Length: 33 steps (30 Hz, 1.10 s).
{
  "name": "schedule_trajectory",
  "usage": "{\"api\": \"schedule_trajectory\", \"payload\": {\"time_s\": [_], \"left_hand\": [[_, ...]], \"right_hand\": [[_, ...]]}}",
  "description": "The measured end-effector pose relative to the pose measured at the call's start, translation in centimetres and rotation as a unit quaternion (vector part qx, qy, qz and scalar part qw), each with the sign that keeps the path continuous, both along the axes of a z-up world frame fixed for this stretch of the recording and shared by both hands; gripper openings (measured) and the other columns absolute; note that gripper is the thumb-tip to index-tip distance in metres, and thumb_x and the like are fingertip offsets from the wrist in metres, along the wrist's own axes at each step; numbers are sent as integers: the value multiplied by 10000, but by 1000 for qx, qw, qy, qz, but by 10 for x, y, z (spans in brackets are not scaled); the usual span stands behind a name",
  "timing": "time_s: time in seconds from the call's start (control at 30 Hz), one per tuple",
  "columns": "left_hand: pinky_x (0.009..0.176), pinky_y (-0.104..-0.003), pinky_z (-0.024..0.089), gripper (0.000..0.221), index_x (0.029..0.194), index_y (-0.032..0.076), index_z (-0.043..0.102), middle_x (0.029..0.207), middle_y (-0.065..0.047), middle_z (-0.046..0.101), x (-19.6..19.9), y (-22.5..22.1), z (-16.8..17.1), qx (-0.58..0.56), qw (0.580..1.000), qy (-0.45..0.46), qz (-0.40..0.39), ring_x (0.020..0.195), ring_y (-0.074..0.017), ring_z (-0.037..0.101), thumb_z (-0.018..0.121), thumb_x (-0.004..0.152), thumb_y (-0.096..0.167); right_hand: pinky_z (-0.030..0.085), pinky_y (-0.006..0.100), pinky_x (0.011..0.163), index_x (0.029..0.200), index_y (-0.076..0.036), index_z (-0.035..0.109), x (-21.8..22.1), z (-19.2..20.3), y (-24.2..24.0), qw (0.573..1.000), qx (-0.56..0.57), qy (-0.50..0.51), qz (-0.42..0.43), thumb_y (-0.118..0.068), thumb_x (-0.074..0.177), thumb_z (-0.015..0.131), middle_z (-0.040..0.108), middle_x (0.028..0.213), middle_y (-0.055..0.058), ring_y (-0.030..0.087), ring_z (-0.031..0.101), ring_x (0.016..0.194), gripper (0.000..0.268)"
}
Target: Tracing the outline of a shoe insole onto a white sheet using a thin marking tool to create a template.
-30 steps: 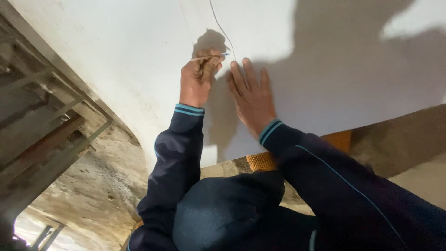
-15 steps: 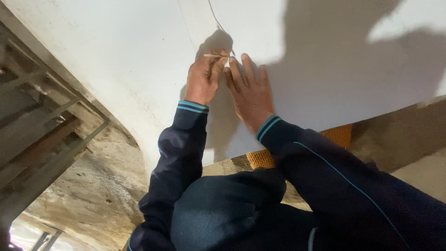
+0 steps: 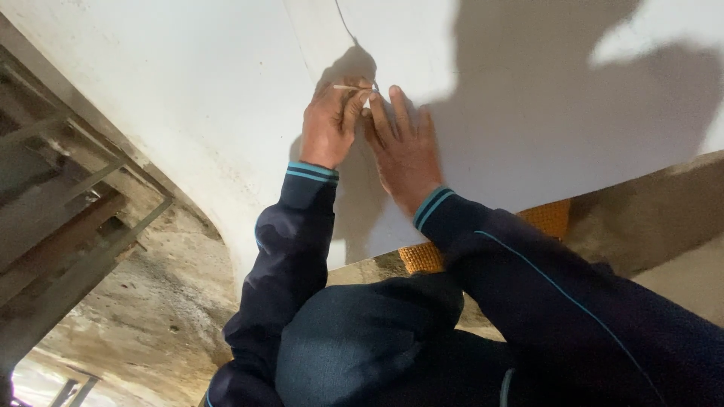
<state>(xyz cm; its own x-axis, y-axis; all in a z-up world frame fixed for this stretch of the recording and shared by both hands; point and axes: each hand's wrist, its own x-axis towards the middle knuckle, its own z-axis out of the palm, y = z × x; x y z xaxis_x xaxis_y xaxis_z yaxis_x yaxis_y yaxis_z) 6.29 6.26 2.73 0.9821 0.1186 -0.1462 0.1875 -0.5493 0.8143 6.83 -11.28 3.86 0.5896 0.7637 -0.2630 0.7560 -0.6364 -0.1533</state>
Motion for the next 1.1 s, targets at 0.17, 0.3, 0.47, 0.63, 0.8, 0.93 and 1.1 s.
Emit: {"api": "schedule_trajectory", "payload": {"time_s": [0.17,0.3,0.47,0.63,0.8,0.93,1.1], "left_hand": [[886,-427,527,215,1096,119,630,1146,-21,724,0,2,-4,14,1000,-4,-4,995,-273,668,507,1105,296],[898,-415,556,203,1151,122,666,1150,-49,729,2,5,-6,27,1000,-4,14,1056,-278,678,523,1101,256],[898,-434,564,234,1189,127,658,1159,-66,726,8,8,-3,20,1000,-8,16,1058,-301,678,499,1113,280],[854,-406,572,205,1174,107,637,1155,-51,707,18,10,3,8,999,-31,33,1028,-273,675,500,1114,247],[840,-390,581,215,1179,113,631,1158,-42,720,25,16,0,3,999,-12,49,994,-262,707,496,1112,267],[838,-406,583,168,1206,95,587,1177,-69,698,27,26,-11,8,998,-37,44,998,-282,721,496,1115,203],[775,-389,577,205,1185,122,604,1114,-38,719,35,30,-6,12,998,-18,56,907,-258,713,484,1117,273]], "right_hand": [[404,601,1096,1592,-174,424,1,3,2,1000,-21,10,3,-315,871,761,244,1674,113,398,201,1539,809],[432,600,1059,1555,-179,460,1,-1,4,1000,-17,-4,3,-323,883,754,266,1654,117,404,224,1526,747],[468,576,1036,1482,-158,521,5,9,8,1000,3,-19,-5,-311,864,801,336,1600,130,401,290,1493,695],[436,577,1069,1462,-120,528,8,8,10,999,11,-39,10,-404,836,815,406,1546,164,445,364,1431,744],[445,599,1073,1364,-60,610,15,6,18,997,61,-43,8,-265,898,789,453,1456,208,486,442,1346,539],[524,489,850,1095,-33,680,29,14,31,985,152,-87,-5,-79,893,737,611,1239,203,397,621,1082,215],[418,379,674,931,-81,677,53,24,45,978,159,-133,4,15,889,677,607,974,82,256,513,778,105]]}}
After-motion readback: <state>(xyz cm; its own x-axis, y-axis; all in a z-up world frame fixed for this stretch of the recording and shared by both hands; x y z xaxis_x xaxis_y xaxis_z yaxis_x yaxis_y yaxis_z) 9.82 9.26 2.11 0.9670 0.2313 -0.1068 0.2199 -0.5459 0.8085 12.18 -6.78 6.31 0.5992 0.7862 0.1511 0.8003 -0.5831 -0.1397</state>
